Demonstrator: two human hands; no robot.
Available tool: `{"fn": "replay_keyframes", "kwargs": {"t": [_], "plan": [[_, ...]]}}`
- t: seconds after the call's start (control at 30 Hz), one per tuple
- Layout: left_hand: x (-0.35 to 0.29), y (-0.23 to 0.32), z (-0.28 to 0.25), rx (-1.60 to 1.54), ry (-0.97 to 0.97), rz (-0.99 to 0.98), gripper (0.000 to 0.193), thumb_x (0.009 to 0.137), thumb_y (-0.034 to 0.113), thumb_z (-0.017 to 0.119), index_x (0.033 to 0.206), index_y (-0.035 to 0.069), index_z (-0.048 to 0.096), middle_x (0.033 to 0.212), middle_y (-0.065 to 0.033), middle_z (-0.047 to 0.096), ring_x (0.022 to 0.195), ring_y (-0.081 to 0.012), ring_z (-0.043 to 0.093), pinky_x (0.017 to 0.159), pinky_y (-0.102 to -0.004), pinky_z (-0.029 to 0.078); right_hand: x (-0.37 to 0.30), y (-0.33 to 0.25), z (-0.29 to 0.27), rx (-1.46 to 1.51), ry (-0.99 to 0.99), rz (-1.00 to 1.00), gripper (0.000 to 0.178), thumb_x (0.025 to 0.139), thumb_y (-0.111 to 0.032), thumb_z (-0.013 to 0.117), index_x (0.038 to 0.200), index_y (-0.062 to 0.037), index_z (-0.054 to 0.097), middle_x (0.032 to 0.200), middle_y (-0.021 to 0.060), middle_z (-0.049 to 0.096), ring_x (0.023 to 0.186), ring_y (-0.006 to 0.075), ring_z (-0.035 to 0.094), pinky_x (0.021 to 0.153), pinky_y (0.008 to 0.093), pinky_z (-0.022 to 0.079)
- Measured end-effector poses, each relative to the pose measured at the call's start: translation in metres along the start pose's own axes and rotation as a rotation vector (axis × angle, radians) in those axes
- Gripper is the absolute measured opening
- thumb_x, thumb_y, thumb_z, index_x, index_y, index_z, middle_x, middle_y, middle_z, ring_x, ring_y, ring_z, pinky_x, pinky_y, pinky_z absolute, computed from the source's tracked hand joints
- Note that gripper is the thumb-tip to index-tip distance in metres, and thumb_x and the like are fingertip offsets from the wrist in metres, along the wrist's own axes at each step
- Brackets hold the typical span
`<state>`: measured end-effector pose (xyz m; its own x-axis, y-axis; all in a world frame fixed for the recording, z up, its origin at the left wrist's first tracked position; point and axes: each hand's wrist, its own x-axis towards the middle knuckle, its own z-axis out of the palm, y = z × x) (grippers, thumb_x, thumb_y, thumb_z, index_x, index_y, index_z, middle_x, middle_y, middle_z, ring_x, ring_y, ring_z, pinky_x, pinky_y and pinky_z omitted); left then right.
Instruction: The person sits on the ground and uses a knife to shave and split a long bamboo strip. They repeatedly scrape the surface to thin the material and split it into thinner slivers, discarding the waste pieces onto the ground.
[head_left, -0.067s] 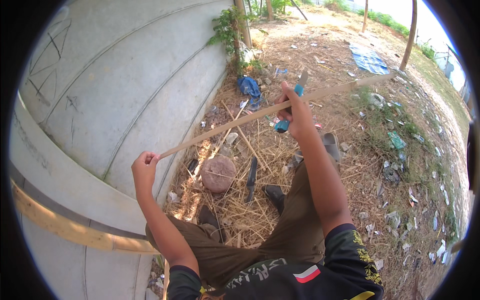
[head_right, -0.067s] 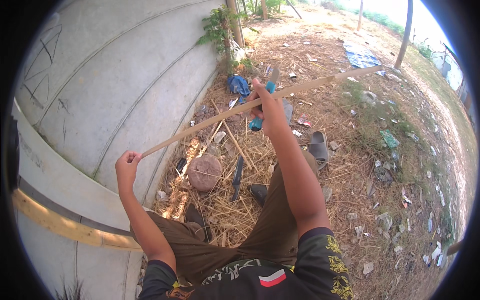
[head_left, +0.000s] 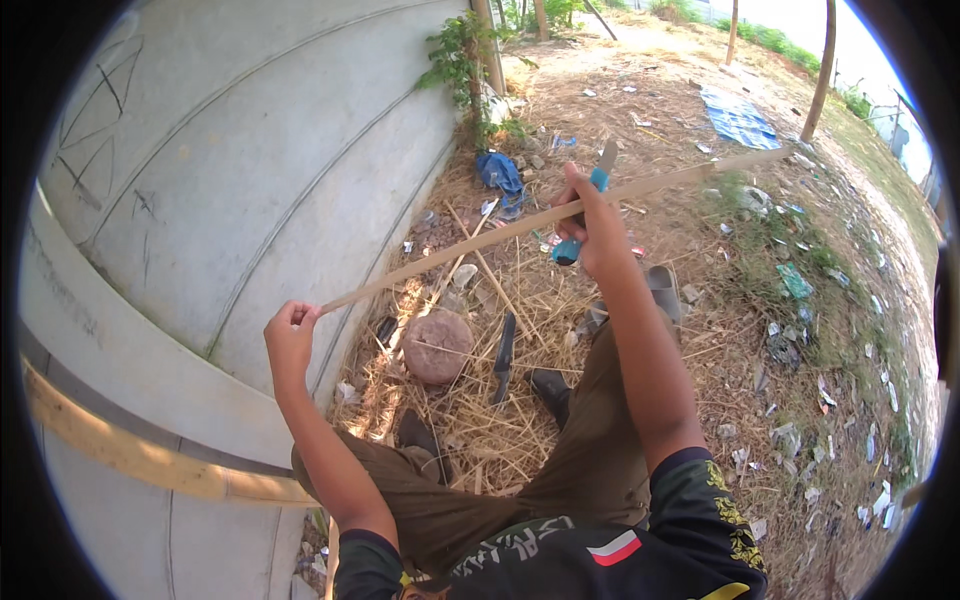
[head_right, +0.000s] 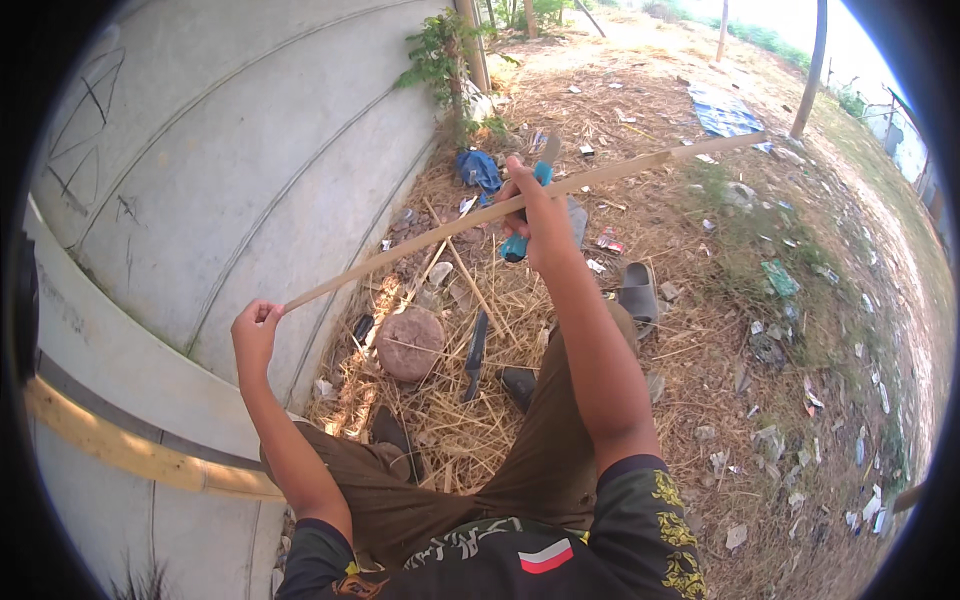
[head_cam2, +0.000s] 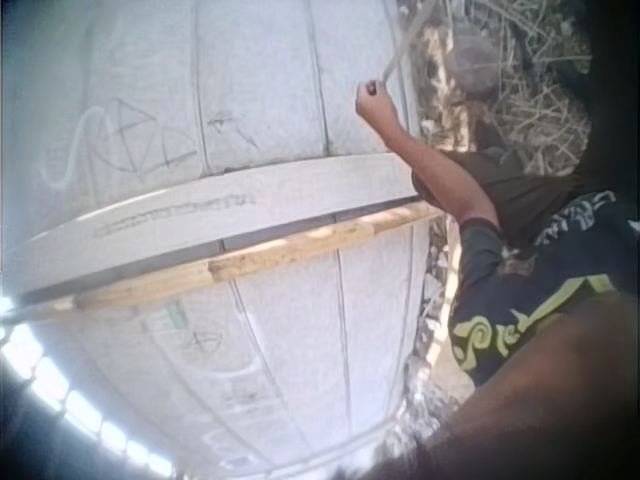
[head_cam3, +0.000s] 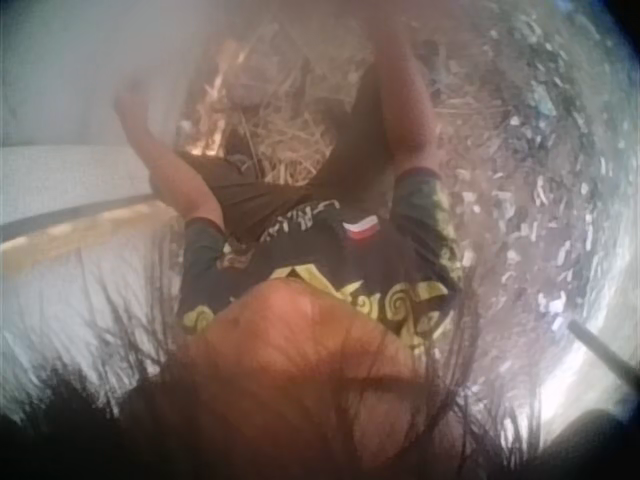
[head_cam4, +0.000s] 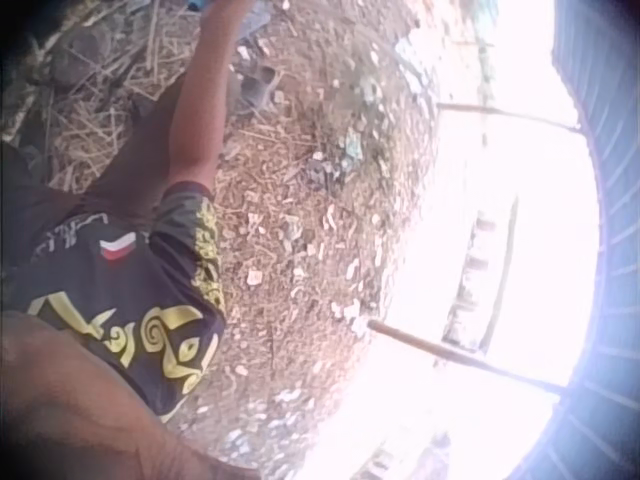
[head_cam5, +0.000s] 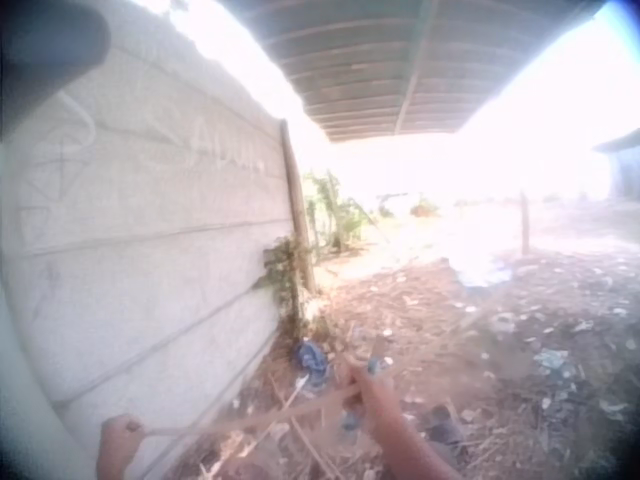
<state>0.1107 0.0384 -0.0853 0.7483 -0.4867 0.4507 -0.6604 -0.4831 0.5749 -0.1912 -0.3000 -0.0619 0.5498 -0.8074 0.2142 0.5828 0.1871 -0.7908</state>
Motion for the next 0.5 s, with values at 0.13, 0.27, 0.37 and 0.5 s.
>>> {"fn": "replay_keyframes", "kwargs": {"t": [0.13, 0.27, 0.37, 0.5], "plan": [[0.002, 0.000, 0.004, 0.102, 0.131, 0.214, 0.018, 0.096, 0.017, 0.062, 0.095, -0.001, 0.063, 0.088, -0.0128, 0.065, 0.083, -0.0264, 0.060, 0.075, -0.0375, 0.047, 0.001, 0.003, 0.000, -0.044, 0.064, 0.040, 0.040, 0.092, -0.034, 0.067, 0.069, -0.0037, 0.054, 0.056, 0.0028, 0.046, 0.038, 0.0092, 0.033, 0.042, 0.0301, 0.036], [0.001, 0.013, 0.007, -0.078, 0.169, 0.108, 0.026, 0.101, 0.024, 0.055, 0.100, -0.002, 0.060, 0.095, -0.0157, 0.066, 0.088, -0.0280, 0.061, 0.081, -0.0408, 0.048, 0.009, 0.005, -0.013, -0.103, 0.161, 0.139, 0.034, 0.090, -0.029, 0.071, 0.070, -0.0078, 0.053, 0.059, 0.0039, 0.051, 0.038, 0.0087, 0.032, 0.042, 0.0291, 0.034], [-0.004, 0.022, 0.006, -0.076, 0.025, 0.069, 0.042, 0.100, 0.040, 0.056, 0.104, -0.002, 0.062, 0.096, -0.0135, 0.066, 0.090, -0.0259, 0.062, 0.084, -0.0381, 0.048, 0.009, 0.004, -0.015, -0.176, 0.142, 0.195, 0.033, 0.088, -0.026, 0.072, 0.069, -0.0081, 0.052, 0.056, 0.0026, 0.049, 0.038, 0.0083, 0.033, 0.041, 0.0283, 0.033], [-0.024, 0.042, 0.032, -0.287, -0.801, -0.082, 0.056, 0.097, 0.056, 0.056, 0.110, 0.002, 0.064, 0.100, -0.0076, 0.068, 0.095, -0.0180, 0.063, 0.088, -0.0342, 0.049, 0.009, 0.000, -0.012, -0.239, 0.129, 0.209, 0.034, 0.086, -0.027, 0.073, 0.067, -0.0097, 0.051, 0.054, 0.0015, 0.048, 0.039, 0.0083, 0.035, 0.040, 0.0265, 0.032]]}}
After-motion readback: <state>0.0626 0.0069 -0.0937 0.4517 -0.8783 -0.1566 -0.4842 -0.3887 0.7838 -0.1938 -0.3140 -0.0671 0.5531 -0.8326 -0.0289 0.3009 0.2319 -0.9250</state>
